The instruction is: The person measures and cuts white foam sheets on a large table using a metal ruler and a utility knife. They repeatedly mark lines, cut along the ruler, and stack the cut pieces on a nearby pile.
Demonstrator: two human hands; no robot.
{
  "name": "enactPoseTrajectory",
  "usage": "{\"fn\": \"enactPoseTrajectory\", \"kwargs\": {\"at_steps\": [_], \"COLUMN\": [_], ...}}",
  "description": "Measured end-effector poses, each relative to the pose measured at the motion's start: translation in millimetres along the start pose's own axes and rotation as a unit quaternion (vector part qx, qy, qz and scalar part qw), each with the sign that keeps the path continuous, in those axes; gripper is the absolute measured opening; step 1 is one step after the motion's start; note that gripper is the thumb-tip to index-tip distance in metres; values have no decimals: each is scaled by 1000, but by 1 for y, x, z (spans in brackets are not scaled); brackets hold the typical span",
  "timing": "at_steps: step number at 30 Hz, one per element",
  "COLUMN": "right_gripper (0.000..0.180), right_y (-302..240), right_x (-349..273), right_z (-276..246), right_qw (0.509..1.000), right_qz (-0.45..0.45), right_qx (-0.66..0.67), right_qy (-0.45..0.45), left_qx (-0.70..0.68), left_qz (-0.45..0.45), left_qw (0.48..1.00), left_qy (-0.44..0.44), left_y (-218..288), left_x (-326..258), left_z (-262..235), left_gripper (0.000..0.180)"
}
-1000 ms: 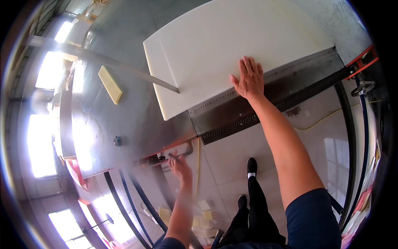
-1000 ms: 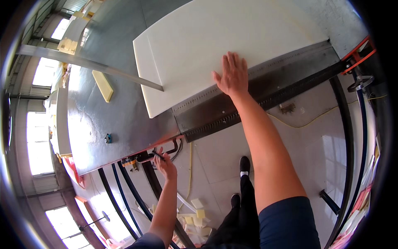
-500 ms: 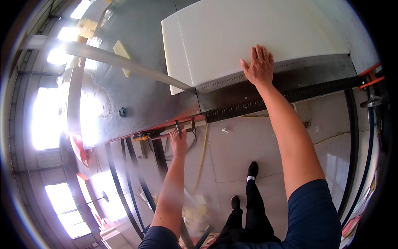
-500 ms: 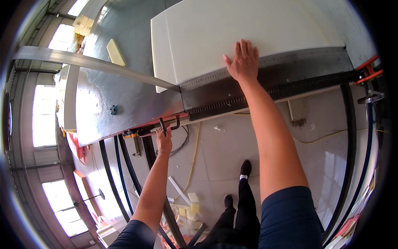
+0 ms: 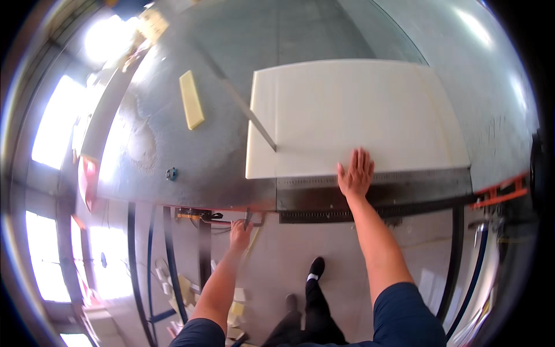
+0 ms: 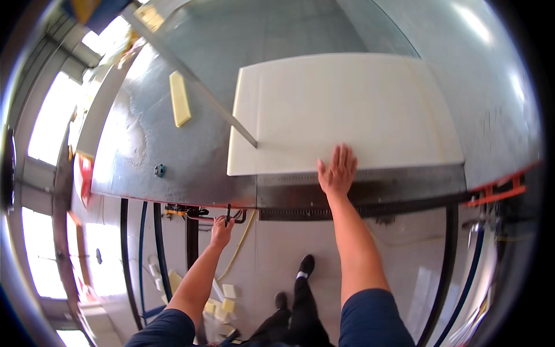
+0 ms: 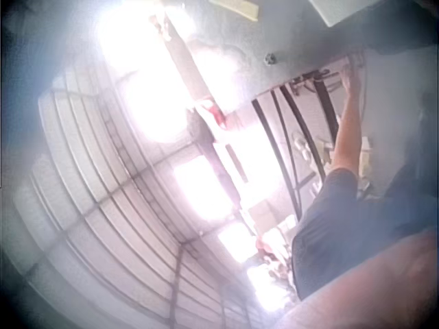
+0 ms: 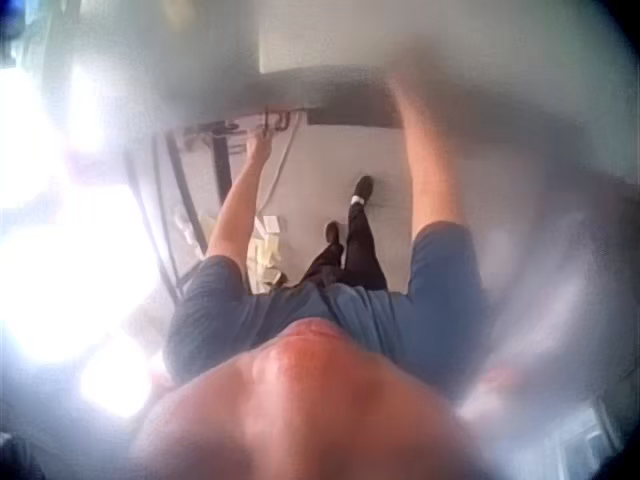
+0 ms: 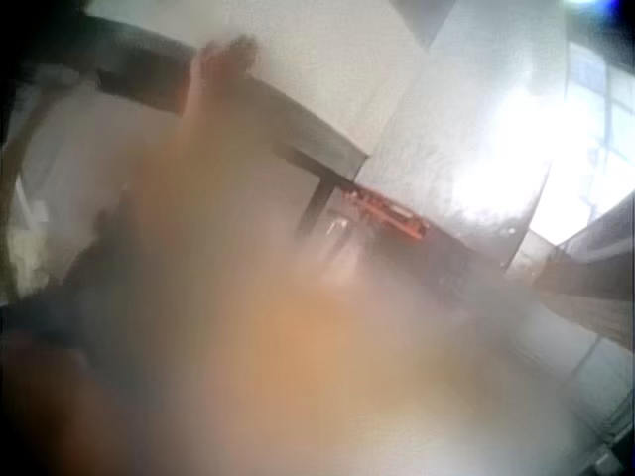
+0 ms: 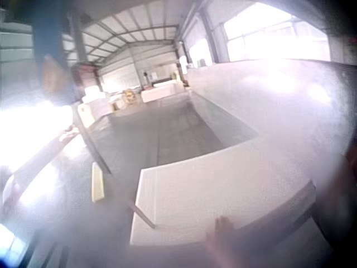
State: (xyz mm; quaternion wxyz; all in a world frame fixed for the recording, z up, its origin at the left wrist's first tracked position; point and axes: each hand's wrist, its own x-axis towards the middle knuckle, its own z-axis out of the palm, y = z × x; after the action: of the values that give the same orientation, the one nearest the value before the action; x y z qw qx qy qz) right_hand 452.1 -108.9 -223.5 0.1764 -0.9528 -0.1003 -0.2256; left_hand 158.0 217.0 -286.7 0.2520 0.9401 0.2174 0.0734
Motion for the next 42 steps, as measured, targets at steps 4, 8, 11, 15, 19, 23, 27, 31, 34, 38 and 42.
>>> {"fn": "enactPoseTrajectory", "kwargs": {"at_steps": [4, 8, 11, 15, 19, 23, 27, 31, 34, 38, 42], "right_gripper": [65, 67, 68, 70, 71, 70, 68, 67, 63, 52, 47], "right_y": [-23, -26, -19, -19, -23, -22, -26, -23, -29, -22, -31], "right_x": [0, -2, 4, 7, 6, 11, 14, 11, 19, 27, 29], "right_z": [0, -1, 0, 2, 0, -1, 1, 0, 4, -4, -34], "right_qw": [1000, 999, 998, 997, 996, 995, 995, 994, 993, 985, 981], "right_qz": [-15, -16, -11, -18, -25, -23, -29, -12, 15, 65, 89], "right_qx": [-21, -22, -25, -31, -40, -47, -30, -45, -28, 5, 51], "right_qy": [-17, -42, -61, -72, -80, -87, -91, -100, -116, -157, -165], "left_qx": [-22, -33, -24, 54, -12, -14, -11, -47, -34, -22, -201], "left_qz": [-25, -45, -53, -94, -74, -67, -77, -125, -196, -338, -354], "left_qw": [999, 998, 998, 991, 997, 996, 989, 987, 977, 941, 913], "left_qy": [25, 2, -32, -79, -13, -51, -122, -84, 71, 18, 5], "left_y": [-2, -3, 13, 22, 20, 19, 16, 79, 113, 117, 77], "left_x": [-8, -14, -8, -5, -13, -12, -8, 31, 102, 178, 189], "left_z": [-10, -17, -24, -29, -33, -40, -53, -106, -115, -102, -74], "left_gripper": [28, 26, 26, 26, 28, 29, 28, 30, 37, 50, 42]}}
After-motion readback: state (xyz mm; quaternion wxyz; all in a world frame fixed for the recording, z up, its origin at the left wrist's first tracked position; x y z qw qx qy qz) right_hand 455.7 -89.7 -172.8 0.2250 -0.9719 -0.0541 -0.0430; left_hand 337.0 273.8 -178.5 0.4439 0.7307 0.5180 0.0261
